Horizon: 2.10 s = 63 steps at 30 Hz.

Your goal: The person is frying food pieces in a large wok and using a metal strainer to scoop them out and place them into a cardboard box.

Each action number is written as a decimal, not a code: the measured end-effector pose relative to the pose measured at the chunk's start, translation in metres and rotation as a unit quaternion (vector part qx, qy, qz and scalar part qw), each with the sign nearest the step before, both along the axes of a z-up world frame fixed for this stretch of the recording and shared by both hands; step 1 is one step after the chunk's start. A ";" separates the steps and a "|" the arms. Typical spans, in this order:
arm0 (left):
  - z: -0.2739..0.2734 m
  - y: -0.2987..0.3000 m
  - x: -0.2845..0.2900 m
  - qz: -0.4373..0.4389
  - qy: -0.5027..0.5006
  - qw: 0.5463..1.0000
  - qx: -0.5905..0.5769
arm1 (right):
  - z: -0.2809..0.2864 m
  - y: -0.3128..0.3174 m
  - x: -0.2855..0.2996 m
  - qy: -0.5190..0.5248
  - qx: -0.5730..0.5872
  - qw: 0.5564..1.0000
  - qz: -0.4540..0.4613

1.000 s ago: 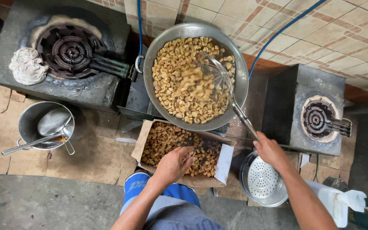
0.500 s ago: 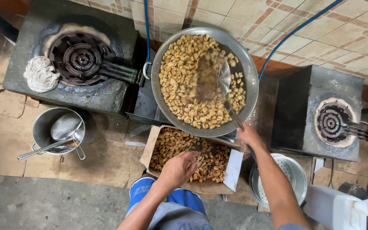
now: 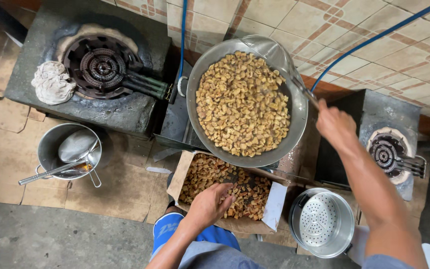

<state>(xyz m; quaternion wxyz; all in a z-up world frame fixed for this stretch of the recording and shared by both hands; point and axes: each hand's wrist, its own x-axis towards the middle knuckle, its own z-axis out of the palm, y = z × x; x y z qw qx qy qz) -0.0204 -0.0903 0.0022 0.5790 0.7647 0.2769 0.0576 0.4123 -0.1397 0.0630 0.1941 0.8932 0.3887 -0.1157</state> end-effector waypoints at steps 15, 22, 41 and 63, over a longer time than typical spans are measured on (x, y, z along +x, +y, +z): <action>0.003 -0.017 -0.014 0.020 -0.030 0.999 0.012 | -0.079 -0.002 0.017 0.013 -0.115 0.982 0.151; 0.020 -0.022 -0.001 -0.009 -0.004 1.000 0.013 | 0.038 -0.117 -0.060 0.056 -0.077 0.995 0.041; 0.012 -0.030 -0.002 -0.029 0.052 0.997 0.047 | -0.188 -0.103 -0.088 0.264 0.133 0.928 -0.229; 0.006 -0.007 -0.020 -0.038 0.027 0.999 0.008 | -0.269 -0.135 -0.190 0.228 0.242 0.818 -0.470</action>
